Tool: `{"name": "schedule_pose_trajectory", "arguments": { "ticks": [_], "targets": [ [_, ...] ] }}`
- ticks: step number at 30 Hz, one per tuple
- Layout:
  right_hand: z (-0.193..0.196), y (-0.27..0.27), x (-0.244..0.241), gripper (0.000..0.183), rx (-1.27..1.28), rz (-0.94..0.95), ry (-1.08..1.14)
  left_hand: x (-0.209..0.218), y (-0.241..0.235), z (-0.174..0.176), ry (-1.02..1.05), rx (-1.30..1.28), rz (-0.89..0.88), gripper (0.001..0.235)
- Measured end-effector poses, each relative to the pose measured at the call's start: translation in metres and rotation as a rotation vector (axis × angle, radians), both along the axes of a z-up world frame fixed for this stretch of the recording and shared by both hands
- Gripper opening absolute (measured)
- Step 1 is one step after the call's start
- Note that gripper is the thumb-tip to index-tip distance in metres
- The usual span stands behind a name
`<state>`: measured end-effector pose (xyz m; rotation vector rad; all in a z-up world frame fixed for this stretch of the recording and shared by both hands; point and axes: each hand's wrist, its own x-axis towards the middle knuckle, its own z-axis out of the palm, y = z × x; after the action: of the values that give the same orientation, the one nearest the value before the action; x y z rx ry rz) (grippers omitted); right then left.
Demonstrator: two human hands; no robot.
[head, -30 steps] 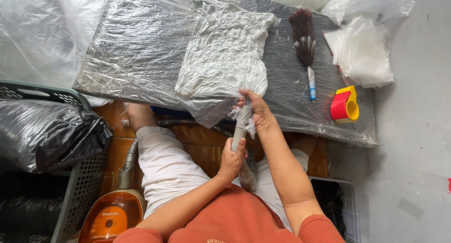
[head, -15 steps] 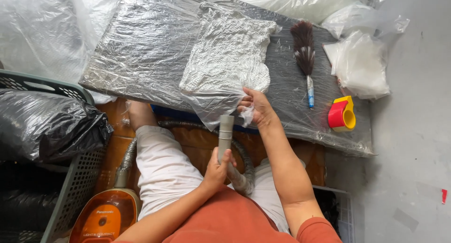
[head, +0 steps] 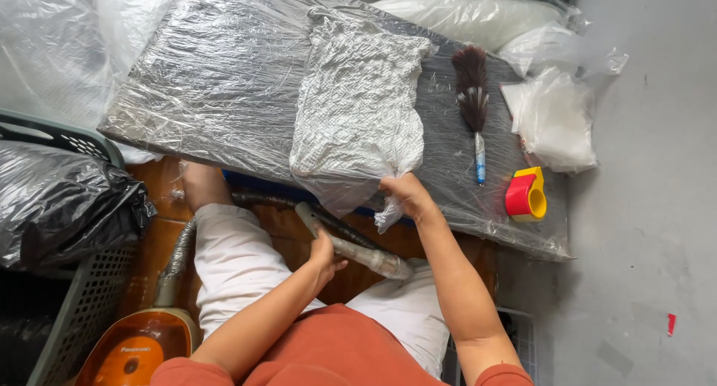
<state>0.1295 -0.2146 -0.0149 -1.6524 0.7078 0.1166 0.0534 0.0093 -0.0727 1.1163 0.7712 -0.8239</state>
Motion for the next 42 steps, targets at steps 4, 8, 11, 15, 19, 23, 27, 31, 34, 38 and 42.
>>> {"name": "schedule_pose_trajectory", "arguments": {
  "ticks": [4, 8, 11, 15, 19, 23, 27, 31, 34, 38, 42],
  "targets": [
    [-0.026, -0.020, 0.007, 0.029, -0.233, 0.080, 0.110, 0.032, -0.025, 0.010, -0.017, -0.242, 0.090, 0.073],
    [0.029, 0.009, 0.004, 0.039, -0.363, 0.128, 0.172, 0.047, -0.048, 0.016, -0.018, -0.568, 0.233, 0.056],
    [0.068, 0.037, -0.008, 0.048, -0.462, 0.186, 0.231, 0.056, -0.064, -0.012, -0.090, -0.637, 0.151, 0.056],
    [0.126, 0.072, -0.016, 0.062, -0.600, 0.278, 0.317, 0.060, -0.062, -0.065, -0.201, -0.339, -0.197, 0.057],
    [0.143, 0.080, -0.019, 0.063, -0.598, 0.359, 0.321, 0.065, -0.002, -0.027, -0.326, -0.136, -0.415, 0.053],
    [0.125, 0.066, -0.013, 0.063, -0.639, 0.409, 0.333, 0.089, 0.050, 0.023, -0.809, 0.422, -0.125, 0.024],
    [0.127, 0.067, -0.016, 0.063, -0.673, 0.436, 0.340, 0.120, 0.066, 0.082, -1.145, 0.760, -0.038, 0.044],
    [0.113, 0.059, -0.023, 0.060, -0.629, 0.410, 0.308, 0.130, 0.052, 0.047, -1.085, 0.727, -0.032, 0.043],
    [0.089, 0.048, -0.028, 0.058, -0.633, 0.500, 0.327, 0.100, 0.082, 0.041, -1.155, 0.716, 0.079, 0.032],
    [0.066, 0.028, -0.010, 0.053, -0.654, 0.540, 0.289, 0.058, 0.177, 0.006, -1.143, 0.786, -0.098, 0.019],
    [0.041, -0.003, -0.006, 0.049, -0.685, 0.490, 0.232, -0.006, 0.293, -0.043, -0.885, 0.986, -0.217, 0.022]
  ]
}}
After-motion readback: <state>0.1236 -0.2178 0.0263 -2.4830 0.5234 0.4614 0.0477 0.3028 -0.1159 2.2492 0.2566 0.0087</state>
